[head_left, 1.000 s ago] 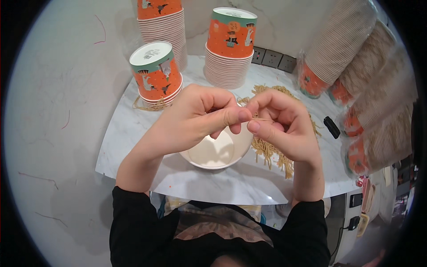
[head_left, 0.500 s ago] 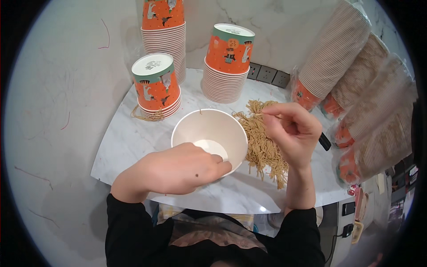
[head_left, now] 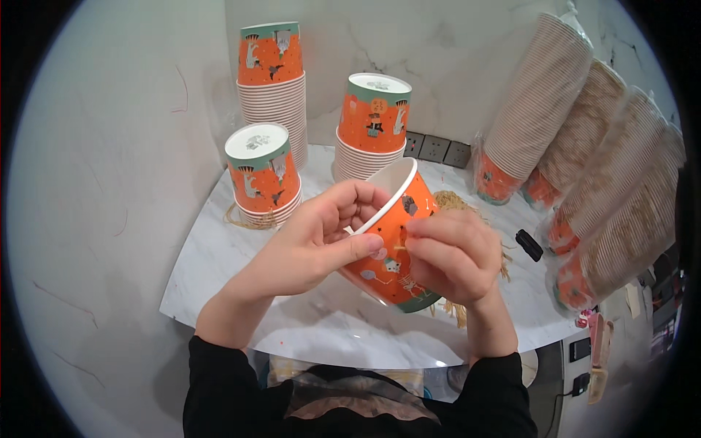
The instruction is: Tying decorative or functional strings onto printed paper buckets.
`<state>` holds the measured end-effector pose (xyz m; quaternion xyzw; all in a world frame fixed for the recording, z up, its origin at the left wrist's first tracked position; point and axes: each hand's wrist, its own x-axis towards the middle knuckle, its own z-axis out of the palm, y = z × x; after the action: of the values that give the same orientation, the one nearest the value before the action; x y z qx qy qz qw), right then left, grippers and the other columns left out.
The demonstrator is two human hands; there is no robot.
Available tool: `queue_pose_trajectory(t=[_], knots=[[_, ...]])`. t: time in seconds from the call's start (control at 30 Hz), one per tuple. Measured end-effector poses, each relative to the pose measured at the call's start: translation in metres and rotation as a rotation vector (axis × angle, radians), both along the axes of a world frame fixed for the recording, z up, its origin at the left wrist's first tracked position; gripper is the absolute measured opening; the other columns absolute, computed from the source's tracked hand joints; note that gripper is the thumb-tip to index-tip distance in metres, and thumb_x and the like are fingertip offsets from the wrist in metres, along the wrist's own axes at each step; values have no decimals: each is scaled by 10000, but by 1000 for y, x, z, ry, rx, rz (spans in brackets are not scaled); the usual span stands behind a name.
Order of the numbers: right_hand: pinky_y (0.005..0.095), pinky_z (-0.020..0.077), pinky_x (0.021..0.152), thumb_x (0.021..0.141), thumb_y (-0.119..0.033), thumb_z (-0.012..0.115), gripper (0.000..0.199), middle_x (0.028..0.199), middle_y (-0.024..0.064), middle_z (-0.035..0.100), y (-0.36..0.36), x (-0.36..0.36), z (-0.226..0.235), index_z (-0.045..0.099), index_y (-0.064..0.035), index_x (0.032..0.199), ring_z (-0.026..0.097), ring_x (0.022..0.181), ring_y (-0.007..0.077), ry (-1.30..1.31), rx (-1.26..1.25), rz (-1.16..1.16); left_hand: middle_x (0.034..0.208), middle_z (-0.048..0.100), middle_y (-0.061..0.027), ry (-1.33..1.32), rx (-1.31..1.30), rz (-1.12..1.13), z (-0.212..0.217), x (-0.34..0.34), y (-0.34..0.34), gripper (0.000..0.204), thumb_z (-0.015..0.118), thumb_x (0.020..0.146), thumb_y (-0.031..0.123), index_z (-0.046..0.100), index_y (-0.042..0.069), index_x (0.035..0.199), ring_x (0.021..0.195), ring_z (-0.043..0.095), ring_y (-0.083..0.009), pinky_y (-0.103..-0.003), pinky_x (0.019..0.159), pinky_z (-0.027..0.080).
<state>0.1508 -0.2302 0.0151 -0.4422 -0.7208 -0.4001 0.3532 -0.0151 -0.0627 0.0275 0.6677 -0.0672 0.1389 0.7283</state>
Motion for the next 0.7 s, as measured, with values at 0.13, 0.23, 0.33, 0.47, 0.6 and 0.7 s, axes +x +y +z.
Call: queue_pose_trajectory(t=[0.13, 0.23, 0.33, 0.47, 0.6, 0.7], knots=[[329, 595, 655, 707, -126, 801, 275, 1008, 76, 728, 3, -3, -2, 706, -67, 958, 693, 787, 244, -19, -5, -24, 1242, 634, -103, -13, 25, 13, -4, 0, 0, 503, 670, 956, 67, 478, -56, 1405, 1148, 616, -141, -287, 953, 541], [327, 590, 657, 700, -109, 801, 271, 1015, 76, 729, 3, -4, -3, 704, -67, 950, 690, 783, 236, -5, 23, -23, 1238, 635, -107, -31, 17, 10, -6, -2, -1, 498, 668, 952, 54, 482, -60, 1400, 1143, 617, -139, -284, 953, 543], [323, 586, 658, 694, -72, 797, 273, 1016, 75, 730, 3, -6, -3, 703, -65, 951, 686, 772, 230, 4, 37, -19, 1233, 638, -110, -11, -6, -1, -2, -5, -4, 510, 677, 941, 43, 484, -63, 1401, 1139, 618, -137, -274, 937, 552], [323, 585, 659, 688, -41, 791, 277, 1016, 74, 730, 2, -7, 0, 700, -62, 948, 683, 762, 224, 2, 24, -33, 1214, 647, -109, -53, -5, -19, -6, -2, -2, 515, 692, 924, 36, 499, -64, 1391, 1122, 625, -132, -267, 918, 562], [323, 590, 661, 677, -30, 790, 281, 1016, 72, 734, 3, -8, -3, 697, -58, 940, 688, 764, 220, 42, 12, -35, 1113, 683, -88, 21, -30, -30, -1, -1, 4, 489, 725, 890, 34, 544, -55, 1336, 1024, 672, -125, -259, 836, 591], [321, 595, 655, 669, -20, 785, 292, 1008, 78, 739, 4, -7, -6, 695, -56, 945, 698, 763, 223, 68, 26, -38, 1030, 700, -54, 115, -80, -80, 2, 2, 10, 467, 750, 883, 48, 571, -38, 1305, 986, 685, -113, -249, 841, 572]])
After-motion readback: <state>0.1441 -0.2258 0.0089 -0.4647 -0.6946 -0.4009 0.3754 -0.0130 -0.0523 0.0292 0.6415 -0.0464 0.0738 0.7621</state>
